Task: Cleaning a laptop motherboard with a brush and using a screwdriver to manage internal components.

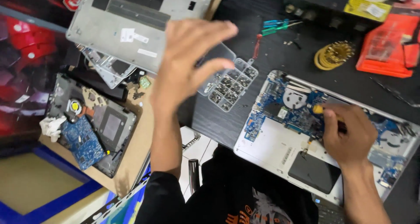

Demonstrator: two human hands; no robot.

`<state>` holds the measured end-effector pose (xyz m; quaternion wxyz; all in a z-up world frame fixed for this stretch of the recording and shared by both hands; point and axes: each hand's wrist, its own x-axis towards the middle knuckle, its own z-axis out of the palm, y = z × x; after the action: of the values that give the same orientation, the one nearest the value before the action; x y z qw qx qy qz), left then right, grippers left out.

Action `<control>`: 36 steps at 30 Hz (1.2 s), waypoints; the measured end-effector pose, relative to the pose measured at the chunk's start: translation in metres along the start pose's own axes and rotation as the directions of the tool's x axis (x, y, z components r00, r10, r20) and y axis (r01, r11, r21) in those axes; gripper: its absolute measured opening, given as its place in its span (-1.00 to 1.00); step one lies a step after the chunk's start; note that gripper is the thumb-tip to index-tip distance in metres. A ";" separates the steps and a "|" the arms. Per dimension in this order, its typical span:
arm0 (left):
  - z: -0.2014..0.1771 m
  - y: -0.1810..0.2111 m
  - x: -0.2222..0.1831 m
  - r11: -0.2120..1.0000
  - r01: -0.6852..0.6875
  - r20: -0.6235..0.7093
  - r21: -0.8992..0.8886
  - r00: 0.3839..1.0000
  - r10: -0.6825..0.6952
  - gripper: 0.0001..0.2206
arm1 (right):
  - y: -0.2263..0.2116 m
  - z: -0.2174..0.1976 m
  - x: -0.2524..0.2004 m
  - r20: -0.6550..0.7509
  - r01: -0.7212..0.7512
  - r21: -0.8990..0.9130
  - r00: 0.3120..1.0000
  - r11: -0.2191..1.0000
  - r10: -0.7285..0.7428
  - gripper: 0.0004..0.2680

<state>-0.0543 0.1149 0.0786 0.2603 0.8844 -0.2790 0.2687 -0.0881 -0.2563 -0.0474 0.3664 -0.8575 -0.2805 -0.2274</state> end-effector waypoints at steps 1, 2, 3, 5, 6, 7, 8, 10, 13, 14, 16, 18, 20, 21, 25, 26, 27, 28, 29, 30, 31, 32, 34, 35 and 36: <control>0.019 0.010 -0.002 1.000 -0.011 0.005 -0.011 1.000 0.011 -0.57 | -0.001 -0.002 0.000 -0.007 -0.010 -0.010 1.000 1.000 0.010 -0.83; 0.037 0.019 -0.005 0.996 -0.043 0.051 -0.084 0.998 0.047 -0.62 | -0.001 -0.004 0.001 -0.022 -0.068 -0.040 0.998 0.997 0.067 -0.79; 0.055 0.029 -0.008 0.985 -0.071 0.095 -0.158 0.992 0.087 -0.66 | -0.001 -0.005 0.002 -0.038 -0.125 -0.069 0.992 0.990 0.123 -0.74; 0.093 0.042 -0.024 0.981 -0.075 0.278 -0.177 0.953 0.123 -0.59 | 0.003 -0.009 0.002 0.006 -0.161 -0.090 0.987 0.983 0.162 -0.75; 0.112 0.048 -0.031 0.980 -0.084 0.440 -0.181 0.884 0.157 -0.53 | 0.007 -0.011 0.003 0.046 -0.178 -0.106 0.982 0.978 0.183 -0.75; 0.119 0.052 -0.034 0.977 -0.090 0.444 -0.193 0.880 0.169 -0.53 | 0.007 -0.011 0.004 0.041 -0.190 -0.114 0.980 0.975 0.195 -0.75; 0.126 0.055 -0.037 0.980 -0.080 0.461 -0.180 0.873 0.156 -0.55 | 0.008 -0.011 0.005 0.040 -0.168 -0.087 0.984 0.982 0.172 -0.77; 0.133 0.061 -0.040 0.982 -0.079 0.481 -0.172 0.863 0.153 -0.57 | 0.007 -0.012 0.006 0.031 -0.152 -0.064 0.988 0.986 0.154 -0.78; 0.129 0.067 -0.038 0.987 -0.119 0.446 -0.104 0.882 0.154 -0.67 | 0.003 -0.012 0.009 0.031 -0.118 -0.045 0.992 0.992 0.120 -0.82; 0.128 0.070 -0.037 0.988 -0.099 0.461 -0.114 0.876 0.141 -0.68 | 0.002 -0.012 0.009 0.027 -0.114 -0.024 0.993 0.993 0.115 -0.84; 0.130 0.072 -0.038 0.988 -0.090 0.474 -0.128 0.869 0.140 -0.70 | 0.005 -0.012 0.009 0.014 -0.112 -0.010 0.994 0.994 0.112 -0.86; 0.138 0.070 -0.044 0.989 -0.081 0.334 -0.125 0.935 0.118 -0.77 | 0.011 -0.009 0.007 -0.027 -0.117 0.017 0.993 0.993 0.118 -0.86; 0.145 0.068 -0.048 0.988 -0.071 0.344 -0.137 0.932 0.115 -0.78 | 0.011 -0.010 0.007 -0.036 -0.133 0.019 0.990 0.991 0.133 -0.87; 0.149 0.066 -0.050 0.988 -0.056 0.350 -0.141 0.931 0.103 -0.79 | 0.011 -0.010 0.009 -0.040 -0.141 0.026 0.989 0.990 0.142 -0.88; 0.141 0.079 -0.042 0.997 -0.046 0.411 -0.069 0.909 0.070 -0.78 | 0.015 -0.010 0.008 -0.032 -0.163 0.019 0.986 0.987 0.163 -0.87; 0.138 0.083 -0.041 0.999 -0.029 0.444 -0.042 0.895 0.045 -0.77 | 0.015 -0.009 0.008 -0.026 -0.167 0.030 0.986 0.986 0.167 -0.87; 0.136 0.085 -0.039 1.000 -0.013 0.475 -0.015 0.880 0.018 -0.76 | 0.015 -0.008 0.007 -0.020 -0.171 0.040 0.985 0.984 0.172 -0.86; 0.136 0.086 -0.038 1.000 -0.012 0.474 -0.014 0.880 0.017 -0.76 | 0.014 -0.008 0.008 -0.020 -0.169 0.040 0.985 0.985 0.170 -0.86; 0.135 0.087 -0.037 1.000 -0.019 0.500 0.004 0.866 0.015 -0.75 | 0.014 -0.007 0.009 -0.016 -0.171 0.033 0.985 0.985 0.171 -0.87; 0.135 0.089 -0.036 1.000 -0.026 0.526 0.018 0.851 0.013 -0.75 | 0.013 -0.008 0.009 -0.011 -0.175 0.024 0.985 0.984 0.175 -0.88; 0.135 0.090 -0.036 1.000 -0.024 0.526 0.016 0.851 0.012 -0.75 | 0.012 -0.007 0.009 -0.008 -0.176 0.023 0.984 0.984 0.176 -0.88; 0.135 0.090 -0.035 1.000 -0.008 0.550 0.014 0.835 -0.001 -0.75 | 0.013 -0.008 0.009 -0.003 -0.185 0.028 0.983 0.982 0.185 -0.88; 0.136 0.090 -0.032 1.000 0.016 0.571 0.009 0.821 -0.018 -0.76 | 0.013 -0.008 0.011 0.011 -0.193 0.029 0.981 0.981 0.193 -0.88; 0.137 0.090 -0.030 0.999 0.036 0.594 0.000 0.804 -0.029 -0.74 | 0.013 -0.008 0.011 0.011 -0.195 0.027 0.981 0.980 0.195 -0.88; 0.136 0.091 -0.030 0.998 0.064 0.620 -0.005 0.783 -0.047 -0.70 | 0.012 -0.008 0.011 0.018 -0.198 0.029 0.980 0.980 0.198 -0.88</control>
<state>-0.0882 -0.0218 -0.0101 0.1734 0.9280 -0.3263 -0.0479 -0.0739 -0.2657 -0.0414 0.3983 -0.8771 -0.2002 -0.1789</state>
